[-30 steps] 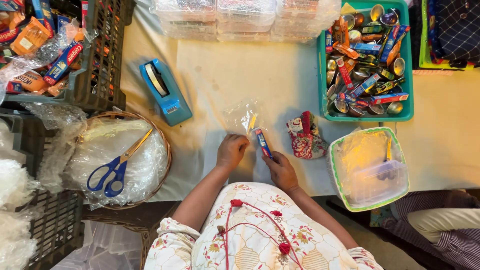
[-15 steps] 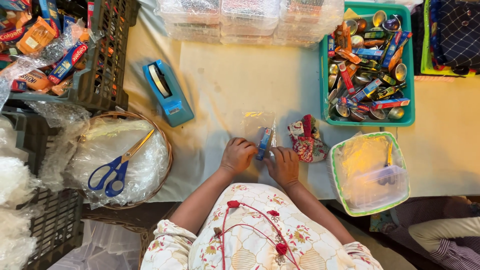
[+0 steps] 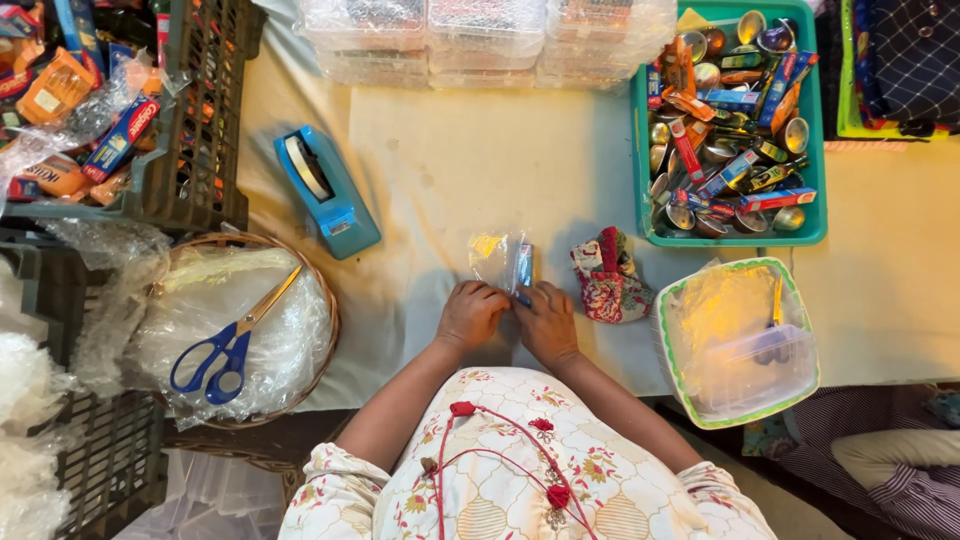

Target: Packing small items into a plastic container and wrapping it with bubble wrap.

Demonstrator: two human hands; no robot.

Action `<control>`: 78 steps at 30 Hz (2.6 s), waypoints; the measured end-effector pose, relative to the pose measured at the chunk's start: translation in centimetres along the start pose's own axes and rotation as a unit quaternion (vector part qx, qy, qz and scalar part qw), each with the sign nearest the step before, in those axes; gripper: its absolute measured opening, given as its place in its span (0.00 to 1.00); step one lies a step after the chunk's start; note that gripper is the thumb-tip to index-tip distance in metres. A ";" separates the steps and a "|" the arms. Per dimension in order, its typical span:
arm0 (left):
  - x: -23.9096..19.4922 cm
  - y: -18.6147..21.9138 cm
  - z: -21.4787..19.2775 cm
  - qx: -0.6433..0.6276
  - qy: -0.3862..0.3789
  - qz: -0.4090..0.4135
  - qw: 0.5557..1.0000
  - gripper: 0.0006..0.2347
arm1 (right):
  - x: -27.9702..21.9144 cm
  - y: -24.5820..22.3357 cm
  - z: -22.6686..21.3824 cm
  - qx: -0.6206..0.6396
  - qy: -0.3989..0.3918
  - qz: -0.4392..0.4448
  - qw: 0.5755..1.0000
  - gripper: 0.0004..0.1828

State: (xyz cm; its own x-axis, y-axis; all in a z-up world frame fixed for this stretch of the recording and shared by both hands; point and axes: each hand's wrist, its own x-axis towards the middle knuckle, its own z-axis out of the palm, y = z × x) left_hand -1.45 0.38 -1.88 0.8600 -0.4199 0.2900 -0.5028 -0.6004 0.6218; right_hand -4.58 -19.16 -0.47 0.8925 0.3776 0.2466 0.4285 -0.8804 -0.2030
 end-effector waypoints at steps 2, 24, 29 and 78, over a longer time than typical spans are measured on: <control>0.1 -0.1 0.1 -0.012 0.011 0.008 1.000 0.04 | 0.1 -0.1 -0.2 0.003 -0.014 -0.014 1.000 0.21; 0.2 -0.8 0.4 -0.105 -0.040 -0.081 0.990 0.19 | -3.1 1.1 1.5 0.065 0.147 0.252 0.954 0.15; 0.4 -0.6 -0.1 -0.121 -0.042 -0.099 0.987 0.21 | -2.9 1.7 2.6 0.078 0.151 0.277 0.946 0.17; 3.1 0.6 0.5 -0.026 0.009 -0.054 0.998 0.06 | 0.3 1.4 3.2 0.101 0.178 0.229 0.952 0.15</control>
State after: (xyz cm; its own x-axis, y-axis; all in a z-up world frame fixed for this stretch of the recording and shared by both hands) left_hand 0.93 -1.59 -0.95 0.9106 -0.3416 0.2328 -0.4026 -0.6054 0.6866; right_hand -3.23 -19.40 -3.70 0.9034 -0.1852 0.3868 0.0563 -0.8430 -0.5350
